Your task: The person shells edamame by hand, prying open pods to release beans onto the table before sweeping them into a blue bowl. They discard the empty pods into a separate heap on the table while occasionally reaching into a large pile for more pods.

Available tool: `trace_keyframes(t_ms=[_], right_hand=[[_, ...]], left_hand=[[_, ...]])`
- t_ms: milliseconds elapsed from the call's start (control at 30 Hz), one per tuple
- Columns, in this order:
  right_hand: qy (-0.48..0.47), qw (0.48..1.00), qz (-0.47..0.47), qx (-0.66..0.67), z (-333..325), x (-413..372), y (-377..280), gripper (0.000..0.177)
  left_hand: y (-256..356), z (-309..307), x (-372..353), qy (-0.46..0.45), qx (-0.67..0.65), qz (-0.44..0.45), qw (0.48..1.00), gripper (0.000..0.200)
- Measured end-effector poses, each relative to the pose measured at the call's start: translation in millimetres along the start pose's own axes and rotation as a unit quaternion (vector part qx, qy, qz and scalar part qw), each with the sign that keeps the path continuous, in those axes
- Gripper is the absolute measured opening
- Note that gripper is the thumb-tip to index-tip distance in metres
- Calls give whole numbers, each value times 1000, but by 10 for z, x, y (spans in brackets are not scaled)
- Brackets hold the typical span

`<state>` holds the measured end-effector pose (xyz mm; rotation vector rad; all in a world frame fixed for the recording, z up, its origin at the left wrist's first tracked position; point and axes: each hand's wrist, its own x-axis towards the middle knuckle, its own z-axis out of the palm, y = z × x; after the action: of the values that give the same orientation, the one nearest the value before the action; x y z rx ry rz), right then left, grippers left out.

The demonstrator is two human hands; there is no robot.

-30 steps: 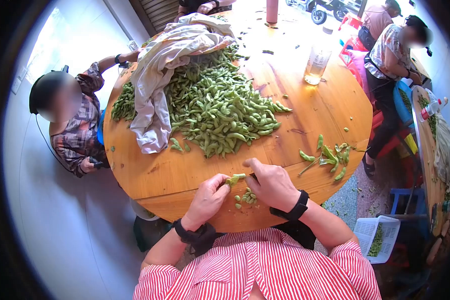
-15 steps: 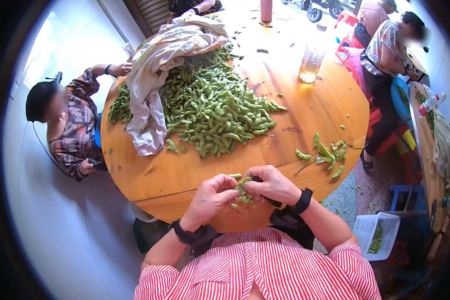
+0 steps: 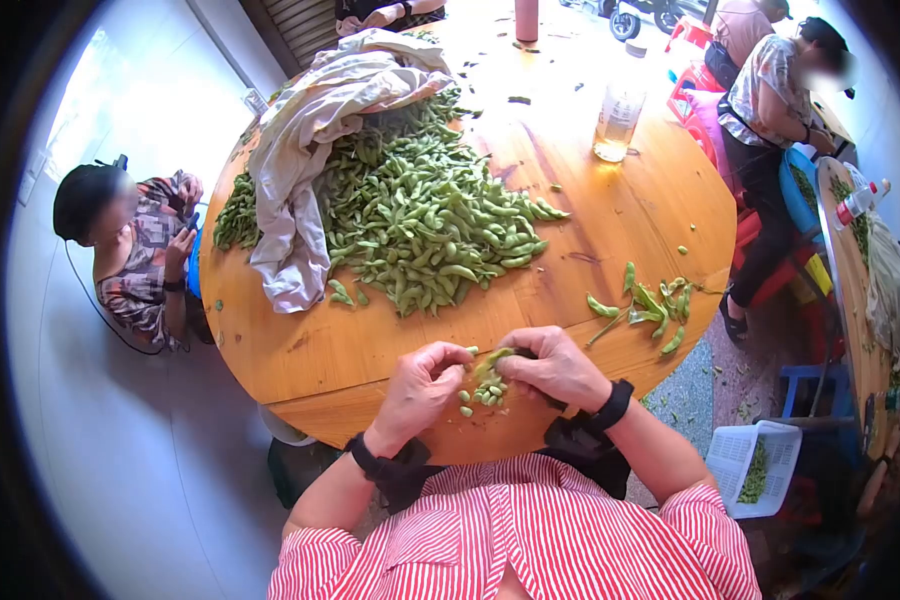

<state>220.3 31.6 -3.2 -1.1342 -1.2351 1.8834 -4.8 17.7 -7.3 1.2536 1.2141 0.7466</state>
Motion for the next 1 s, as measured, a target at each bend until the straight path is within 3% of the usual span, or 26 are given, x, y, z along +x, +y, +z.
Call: trace_keyframes(t_ms=[33,67,133,167,200,267,300,367,433,500,533,600,633,733,900,1000], right_hand=[[41,992,-66,-100,-98,1,26,16],[80,968,-131,-198,-187,-2,31,14],[178,898,-200,-348,-347,-45,-35,14],[213,857,-220,-415,-456,-66,-23,16],[213,856,-220,-416,-540,-121,-40,16],[337,722,-183,-576,-652,-236,-127,27],[337,722,-183,-576,-660,-266,-157,27],[374,668,-151,-625,-660,-323,-216,38],[376,668,-159,-622,-587,-340,-274,31],[342,718,-131,-592,-505,-332,-296,23],[343,719,-131,-591,-473,-313,-270,23],[292,787,-184,-512,-414,-247,-171,17],[292,787,-185,-511,-376,-213,-114,17],[216,851,-195,-437,-235,-158,-12,14],[145,874,-241,-397,-29,-89,151,16],[65,881,-201,-423,123,-113,152,22]], left_hand=[[-31,-11,21,26,97,49,994,16],[-39,-20,32,25,97,50,994,16],[11,-27,48,22,262,238,935,18],[37,-16,35,22,262,238,935,18],[69,5,21,4,268,247,931,21],[93,7,48,-13,273,258,927,24],[99,-11,99,10,296,270,916,23],[75,-20,173,33,320,281,904,22],[38,-22,218,49,368,274,887,17],[57,16,195,43,380,275,882,16],[68,48,177,38,391,276,877,16],[94,128,92,27,393,274,878,15],[89,165,45,15,394,270,879,15],[128,271,-29,-22,307,240,921,15],[194,143,174,-17,323,236,916,20],[353,19,485,54,385,281,877,26]])
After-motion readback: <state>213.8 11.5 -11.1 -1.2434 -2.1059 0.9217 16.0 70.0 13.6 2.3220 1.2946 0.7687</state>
